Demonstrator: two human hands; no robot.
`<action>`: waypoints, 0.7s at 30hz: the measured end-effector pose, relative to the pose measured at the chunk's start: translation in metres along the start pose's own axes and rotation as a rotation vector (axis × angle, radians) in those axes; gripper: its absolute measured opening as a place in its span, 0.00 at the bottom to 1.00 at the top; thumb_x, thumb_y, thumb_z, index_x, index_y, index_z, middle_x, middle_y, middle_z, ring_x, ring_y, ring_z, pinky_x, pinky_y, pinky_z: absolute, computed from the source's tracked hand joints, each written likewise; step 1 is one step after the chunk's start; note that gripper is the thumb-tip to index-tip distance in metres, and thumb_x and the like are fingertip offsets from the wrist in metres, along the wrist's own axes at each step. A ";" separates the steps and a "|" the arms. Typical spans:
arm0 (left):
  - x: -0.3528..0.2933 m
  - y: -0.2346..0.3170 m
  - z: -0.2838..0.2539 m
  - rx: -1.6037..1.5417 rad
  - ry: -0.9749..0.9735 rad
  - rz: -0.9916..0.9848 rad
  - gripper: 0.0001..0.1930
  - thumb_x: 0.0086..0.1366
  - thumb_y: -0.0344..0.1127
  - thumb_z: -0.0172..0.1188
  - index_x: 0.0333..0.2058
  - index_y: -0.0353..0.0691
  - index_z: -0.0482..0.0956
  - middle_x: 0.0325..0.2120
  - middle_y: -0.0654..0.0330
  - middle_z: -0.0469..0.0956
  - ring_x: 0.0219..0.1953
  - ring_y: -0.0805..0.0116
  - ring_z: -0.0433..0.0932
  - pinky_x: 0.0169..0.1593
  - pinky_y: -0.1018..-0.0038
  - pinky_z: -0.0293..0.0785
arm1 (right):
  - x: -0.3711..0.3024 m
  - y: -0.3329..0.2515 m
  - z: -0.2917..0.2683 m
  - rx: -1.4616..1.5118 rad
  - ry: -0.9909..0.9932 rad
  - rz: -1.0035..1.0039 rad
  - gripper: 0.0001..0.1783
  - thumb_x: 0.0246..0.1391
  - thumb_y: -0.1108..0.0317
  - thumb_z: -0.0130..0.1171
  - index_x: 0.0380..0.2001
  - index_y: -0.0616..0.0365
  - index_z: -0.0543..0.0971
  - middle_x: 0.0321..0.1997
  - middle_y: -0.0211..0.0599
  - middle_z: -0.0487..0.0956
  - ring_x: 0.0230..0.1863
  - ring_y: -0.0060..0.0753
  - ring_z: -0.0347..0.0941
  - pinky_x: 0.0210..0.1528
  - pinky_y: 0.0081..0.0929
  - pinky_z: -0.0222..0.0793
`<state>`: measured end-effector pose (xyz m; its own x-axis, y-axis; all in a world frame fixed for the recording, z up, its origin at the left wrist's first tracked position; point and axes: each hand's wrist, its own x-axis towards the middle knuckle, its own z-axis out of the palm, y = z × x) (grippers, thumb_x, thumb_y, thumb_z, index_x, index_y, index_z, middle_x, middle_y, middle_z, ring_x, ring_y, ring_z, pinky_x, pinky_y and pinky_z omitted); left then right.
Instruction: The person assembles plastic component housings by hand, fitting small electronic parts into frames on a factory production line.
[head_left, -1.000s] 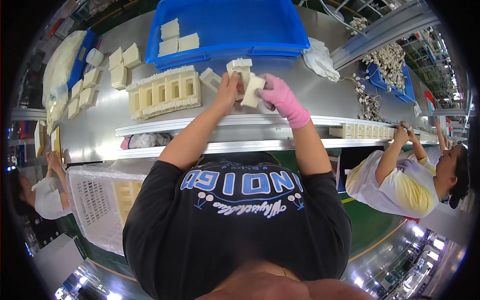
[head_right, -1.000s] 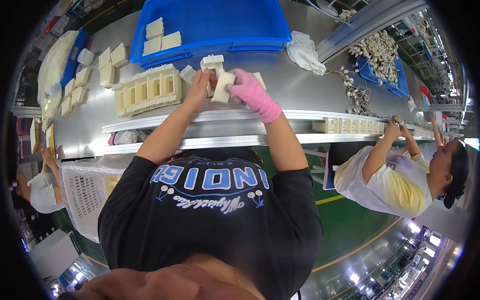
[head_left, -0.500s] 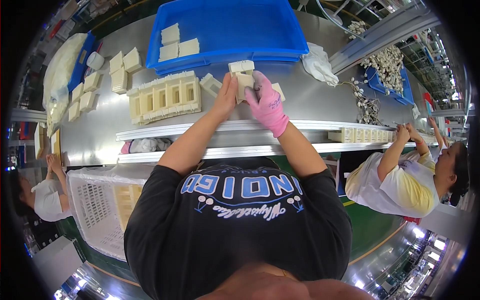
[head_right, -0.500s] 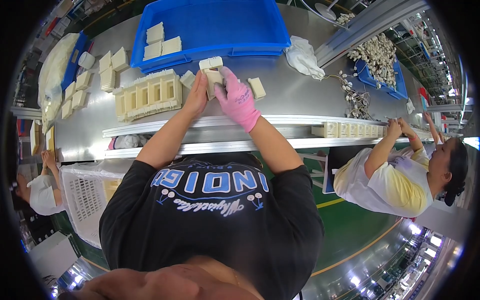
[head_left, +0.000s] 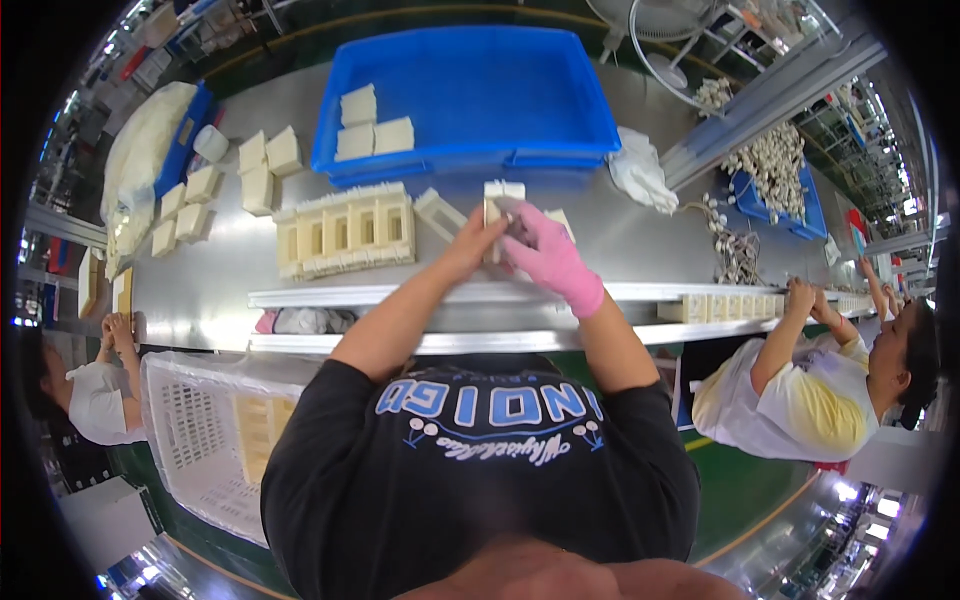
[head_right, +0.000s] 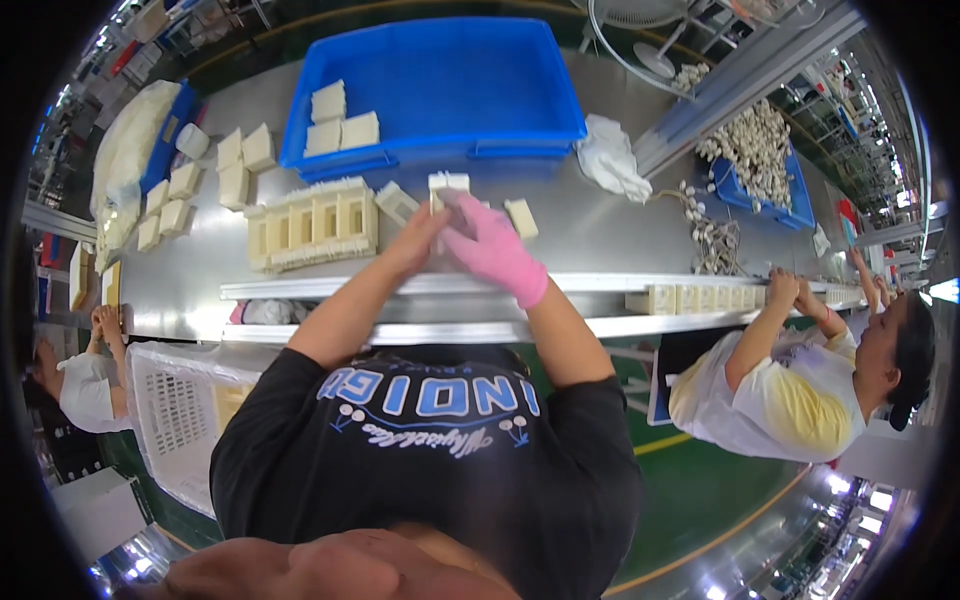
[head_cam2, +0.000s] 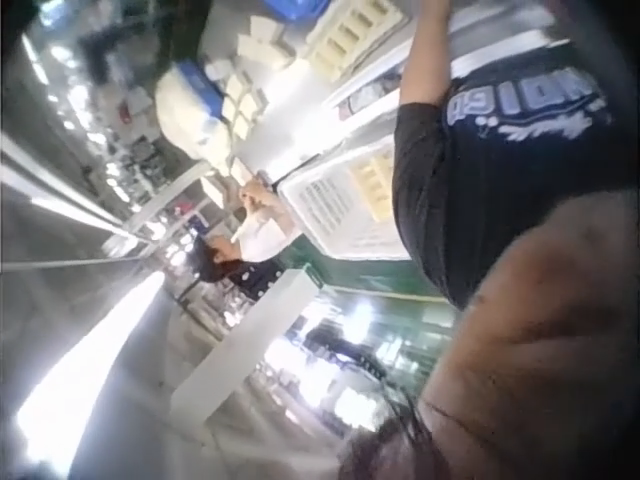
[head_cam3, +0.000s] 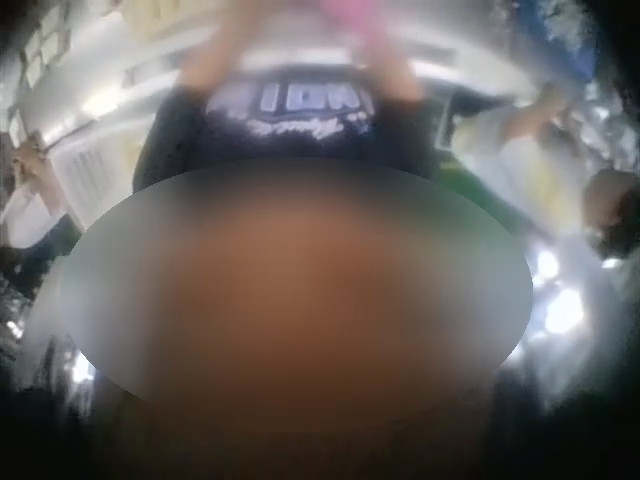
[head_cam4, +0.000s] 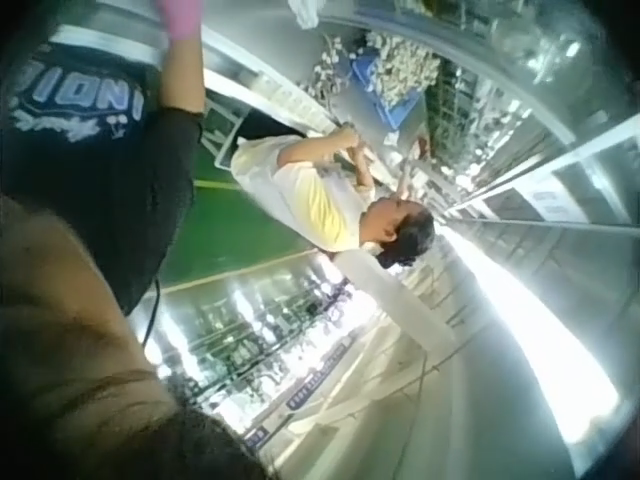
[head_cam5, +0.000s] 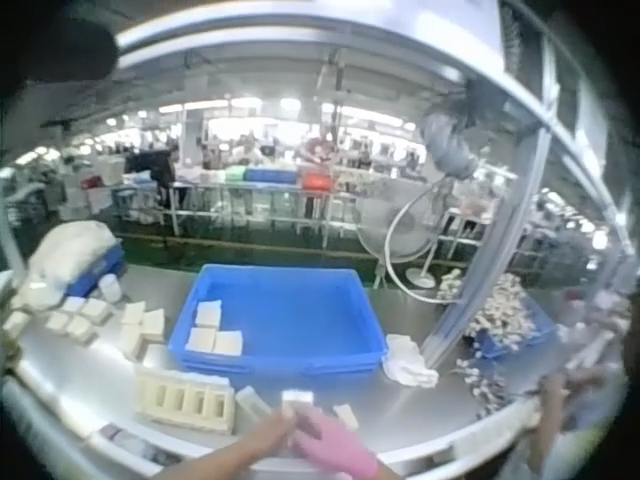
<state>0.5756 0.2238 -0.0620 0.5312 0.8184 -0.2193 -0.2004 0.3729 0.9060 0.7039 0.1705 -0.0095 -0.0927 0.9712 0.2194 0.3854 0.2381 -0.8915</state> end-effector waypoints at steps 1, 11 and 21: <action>0.000 -0.001 0.000 0.006 0.001 0.027 0.20 0.60 0.41 0.49 0.49 0.41 0.58 0.38 0.59 0.68 0.38 0.70 0.70 0.32 0.73 0.73 | -0.003 0.005 -0.006 0.134 -0.013 0.113 0.22 0.45 0.74 0.49 0.47 0.60 0.64 0.23 0.33 0.72 0.21 0.21 0.68 0.25 0.19 0.63; -0.001 0.035 0.002 0.417 -0.734 -0.283 0.16 0.58 0.42 0.51 0.40 0.37 0.67 0.28 0.59 0.73 0.36 0.70 0.73 0.31 0.74 0.71 | -0.021 -0.022 -0.046 0.144 -0.118 0.023 0.32 0.39 0.63 0.54 0.51 0.60 0.62 0.47 0.43 0.68 0.49 0.35 0.64 0.49 0.28 0.58; 0.079 0.022 -0.081 2.082 -0.056 -0.008 0.16 0.51 0.40 0.54 0.39 0.40 0.73 0.39 0.53 0.72 0.45 0.58 0.68 0.49 0.61 0.55 | -0.103 -0.017 -0.117 -0.376 0.107 0.581 0.22 0.39 0.53 0.56 0.29 0.63 0.74 0.28 0.50 0.73 0.34 0.43 0.70 0.37 0.32 0.63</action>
<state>0.5460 0.3322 -0.0886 0.5539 0.7936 -0.2517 0.7959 -0.5934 -0.1196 0.8145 0.0657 0.0299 0.3081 0.9309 -0.1962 0.6386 -0.3552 -0.6826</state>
